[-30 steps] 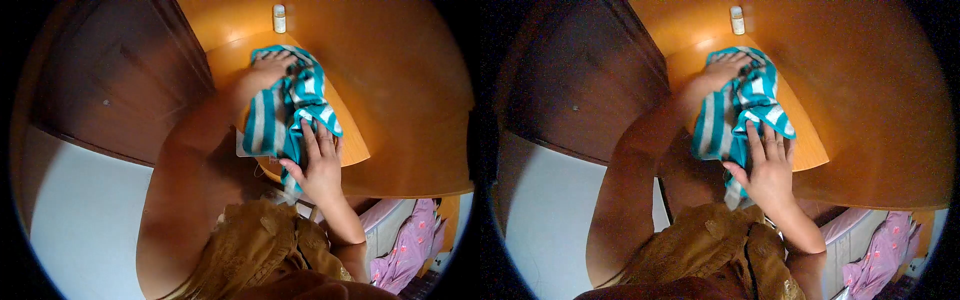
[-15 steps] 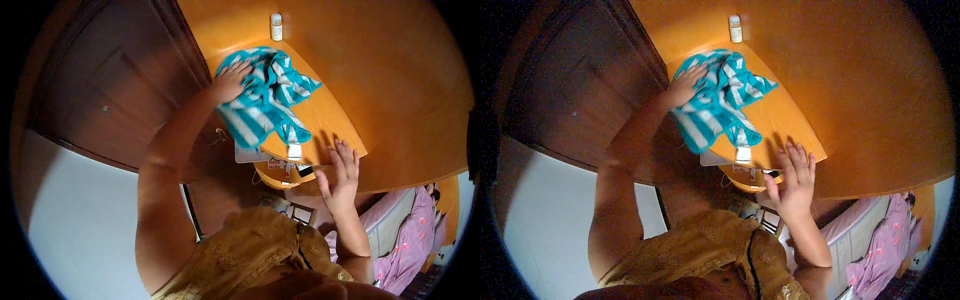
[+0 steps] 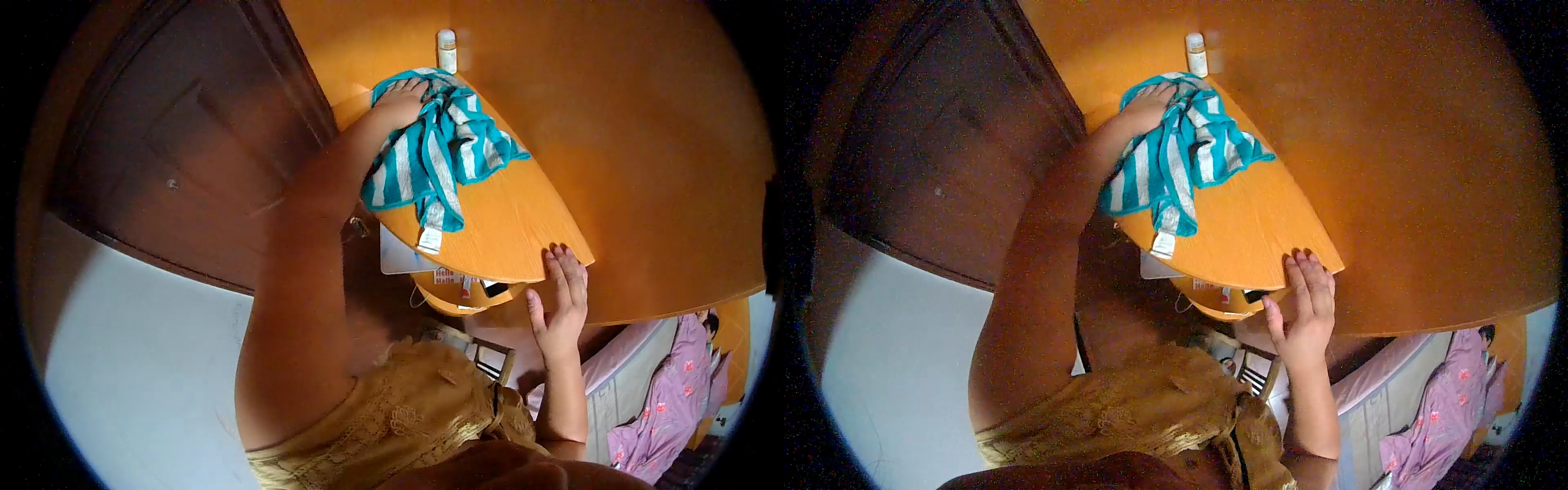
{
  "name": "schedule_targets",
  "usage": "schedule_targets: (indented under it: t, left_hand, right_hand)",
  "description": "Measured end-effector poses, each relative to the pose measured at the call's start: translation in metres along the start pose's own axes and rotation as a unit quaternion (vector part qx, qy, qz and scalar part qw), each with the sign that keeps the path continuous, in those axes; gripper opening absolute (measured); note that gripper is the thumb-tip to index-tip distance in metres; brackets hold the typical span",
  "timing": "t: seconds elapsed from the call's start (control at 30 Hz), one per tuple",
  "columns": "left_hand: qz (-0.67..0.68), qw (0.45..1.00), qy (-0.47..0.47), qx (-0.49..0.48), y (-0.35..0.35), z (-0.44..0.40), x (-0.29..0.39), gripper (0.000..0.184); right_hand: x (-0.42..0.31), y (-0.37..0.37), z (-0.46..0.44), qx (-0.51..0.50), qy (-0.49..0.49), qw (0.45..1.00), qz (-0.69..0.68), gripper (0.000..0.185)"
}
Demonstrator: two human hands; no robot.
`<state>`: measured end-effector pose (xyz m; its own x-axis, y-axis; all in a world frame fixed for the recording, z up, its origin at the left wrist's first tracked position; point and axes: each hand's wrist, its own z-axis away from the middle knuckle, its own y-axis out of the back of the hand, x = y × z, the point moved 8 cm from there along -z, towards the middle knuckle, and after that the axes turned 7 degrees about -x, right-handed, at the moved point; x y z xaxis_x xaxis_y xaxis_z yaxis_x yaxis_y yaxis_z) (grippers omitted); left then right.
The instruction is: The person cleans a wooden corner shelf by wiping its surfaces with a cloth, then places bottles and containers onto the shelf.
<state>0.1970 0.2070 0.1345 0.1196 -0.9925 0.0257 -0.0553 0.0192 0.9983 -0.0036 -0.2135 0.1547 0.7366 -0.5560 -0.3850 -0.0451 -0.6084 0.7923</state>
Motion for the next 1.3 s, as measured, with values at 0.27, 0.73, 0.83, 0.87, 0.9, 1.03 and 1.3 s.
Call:
schedule_targets:
  t: [0.27, 0.73, 0.83, 0.87, 0.9, 1.03, 1.3]
  left_hand:
    - [0.042, 0.994, 0.093, -0.04, 0.002, 0.058, -0.021, 0.059]
    - [-0.031, 0.993, 0.109, -0.019, -0.018, 0.146, 0.048, 0.074]
    - [0.025, 0.995, 0.07, -0.064, -0.003, 0.169, 0.134, 0.077]
    - [-0.01, 0.999, 0.036, -0.02, 0.0, 0.174, 0.159, 0.07]
    - [0.007, 0.999, 0.019, -0.026, 0.001, 0.179, 0.181, 0.07]
    - [0.079, 0.992, -0.077, -0.065, -0.006, 0.195, 0.252, 0.08]
    - [0.041, 0.96, -0.205, 0.184, 0.024, 0.257, 0.32, 0.044]
  right_hand:
    - [-0.029, -0.013, 0.014, 0.023, -0.021, 0.999, -0.021, 0.046]
    - [-0.003, 0.001, 0.033, 0.036, 0.003, 0.981, -0.19, 0.046]
    - [0.001, 0.023, 0.055, 0.094, 0.006, 0.983, -0.157, 0.044]
    - [0.0, 0.033, 0.061, 0.135, 0.018, 0.982, -0.132, 0.045]
    - [0.0, 0.042, 0.066, 0.17, 0.01, 0.98, -0.105, 0.048]
    - [0.012, 0.061, 0.081, 0.29, 0.005, 0.95, -0.12, 0.053]
    - [0.034, 0.066, 0.101, 0.243, -0.087, 0.947, -0.19, 0.054]
